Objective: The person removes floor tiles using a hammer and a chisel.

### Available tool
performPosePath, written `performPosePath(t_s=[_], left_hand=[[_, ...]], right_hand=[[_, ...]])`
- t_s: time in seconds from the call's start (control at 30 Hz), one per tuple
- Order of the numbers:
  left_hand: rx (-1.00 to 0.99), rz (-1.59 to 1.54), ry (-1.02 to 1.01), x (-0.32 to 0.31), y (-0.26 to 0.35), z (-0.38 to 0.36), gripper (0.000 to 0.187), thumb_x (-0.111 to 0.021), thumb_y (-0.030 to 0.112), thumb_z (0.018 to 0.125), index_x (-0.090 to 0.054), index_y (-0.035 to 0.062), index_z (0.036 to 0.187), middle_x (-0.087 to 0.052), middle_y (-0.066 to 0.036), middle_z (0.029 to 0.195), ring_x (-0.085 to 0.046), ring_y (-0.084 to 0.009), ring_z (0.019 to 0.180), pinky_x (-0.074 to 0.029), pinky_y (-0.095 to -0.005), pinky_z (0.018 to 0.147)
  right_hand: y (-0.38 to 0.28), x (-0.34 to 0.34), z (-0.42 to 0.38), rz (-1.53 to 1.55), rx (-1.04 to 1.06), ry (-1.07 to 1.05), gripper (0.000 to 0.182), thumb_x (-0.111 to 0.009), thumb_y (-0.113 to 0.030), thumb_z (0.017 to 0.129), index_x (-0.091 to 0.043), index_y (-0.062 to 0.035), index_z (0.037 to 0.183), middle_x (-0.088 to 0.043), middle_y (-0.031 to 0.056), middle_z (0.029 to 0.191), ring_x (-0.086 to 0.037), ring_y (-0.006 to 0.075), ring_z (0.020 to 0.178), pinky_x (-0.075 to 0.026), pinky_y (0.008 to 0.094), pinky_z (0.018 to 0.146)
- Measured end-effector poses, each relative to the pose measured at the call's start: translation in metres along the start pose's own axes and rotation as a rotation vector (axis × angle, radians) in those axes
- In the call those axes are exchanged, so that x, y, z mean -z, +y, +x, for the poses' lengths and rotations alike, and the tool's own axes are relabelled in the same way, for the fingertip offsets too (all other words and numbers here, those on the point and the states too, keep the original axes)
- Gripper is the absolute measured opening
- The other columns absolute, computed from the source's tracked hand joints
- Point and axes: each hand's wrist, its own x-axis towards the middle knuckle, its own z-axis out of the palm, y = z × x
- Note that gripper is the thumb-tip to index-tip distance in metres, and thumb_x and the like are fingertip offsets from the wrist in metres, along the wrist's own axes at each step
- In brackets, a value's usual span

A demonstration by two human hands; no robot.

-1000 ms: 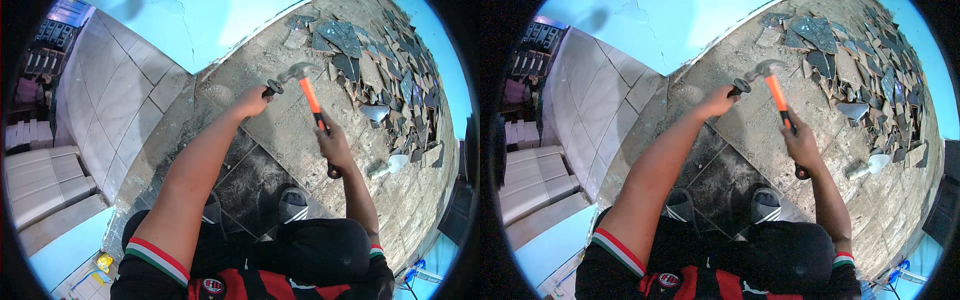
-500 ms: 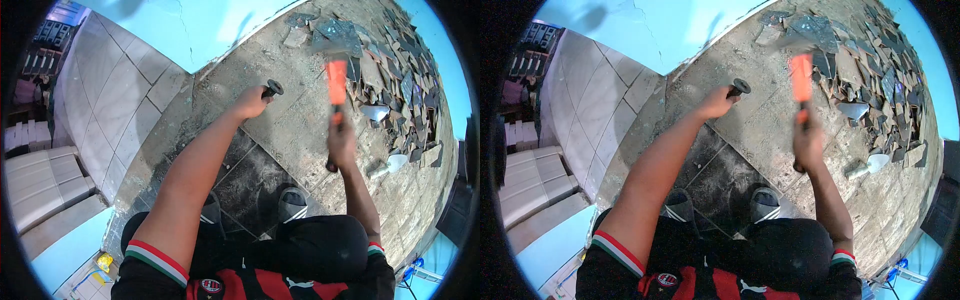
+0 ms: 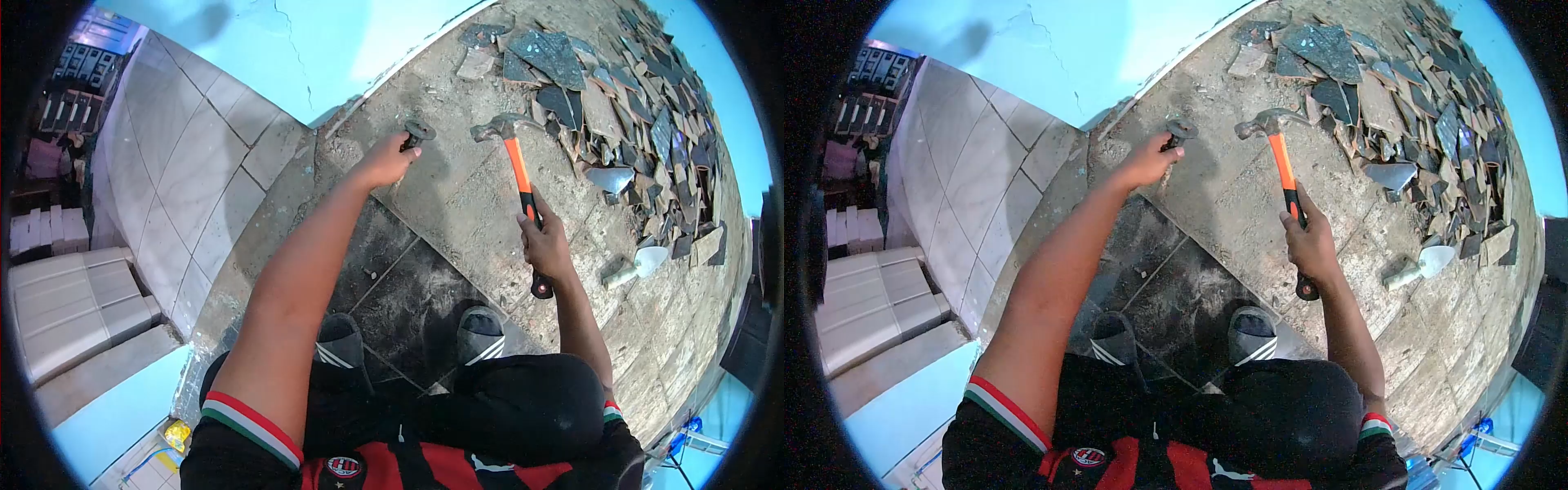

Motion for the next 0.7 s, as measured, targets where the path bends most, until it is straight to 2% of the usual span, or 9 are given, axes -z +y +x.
performPosePath(t_s=[0.23, 0.33, 0.53, 0.63, 0.7], left_hand=[[-0.002, 0.023, 0.053, 0.000, 0.001, 0.007, 0.048, -0.065, 0.036, 0.098, -0.060, -0.0028, 0.125, -0.067, -0.023, 0.118, -0.065, -0.0366, 0.109, -0.048, -0.0481, 0.092], [-0.087, 0.115, 0.123, -0.008, 0.003, 0.007, 0.047, -0.067, 0.038, 0.096, -0.062, -0.0008, 0.123, -0.068, -0.023, 0.115, -0.066, -0.0381, 0.106, -0.049, -0.0496, 0.087], [-0.119, 0.149, 0.150, -0.011, -0.002, 0.016, 0.038, -0.069, 0.037, 0.095, -0.069, 0.0014, 0.109, -0.071, -0.020, 0.094, -0.069, -0.0381, 0.092, -0.050, -0.0474, 0.081], [-0.066, 0.216, 0.161, -0.007, 0.004, 0.013, 0.038, -0.070, 0.037, 0.094, -0.069, 0.0003, 0.104, -0.070, -0.020, 0.088, -0.069, -0.0379, 0.088, -0.050, -0.0467, 0.078], [-0.101, 0.127, 0.207, -0.009, 0.002, 0.010, 0.038, -0.071, 0.037, 0.093, -0.069, -0.0003, 0.100, -0.069, -0.021, 0.086, -0.068, -0.0380, 0.085, -0.050, -0.0468, 0.075]], right_hand=[[-0.018, 0.008, 0.001, 0.082, -0.030, 0.041, 0.063, -0.060, -0.011, 0.100, -0.036, -0.0101, 0.158, -0.048, -0.0040, 0.066, -0.044, 0.0067, 0.050, -0.038, 0.0256, 0.045], [-0.030, 0.013, 0.002, 0.101, -0.006, 0.066, 0.061, -0.061, -0.013, 0.101, -0.037, -0.0102, 0.157, -0.047, -0.0042, 0.064, -0.044, 0.0067, 0.048, -0.039, 0.0257, 0.043], [-0.078, 0.028, 0.015, 0.176, 0.185, 0.235, 0.061, -0.059, -0.018, 0.104, -0.033, -0.0121, 0.159, -0.045, -0.0061, 0.062, -0.041, 0.0039, 0.047, -0.036, 0.0229, 0.042], [-0.093, 0.011, 0.021, 0.206, 0.253, 0.305, 0.061, -0.058, -0.019, 0.104, -0.032, -0.0133, 0.159, -0.046, -0.0057, 0.066, -0.041, 0.0034, 0.049, -0.036, 0.0223, 0.042], [-0.086, -0.009, 0.024, 0.179, 0.240, 0.301, 0.059, -0.057, -0.020, 0.105, -0.033, -0.0155, 0.159, -0.047, -0.0057, 0.069, -0.042, 0.0030, 0.049, -0.036, 0.0222, 0.042]])
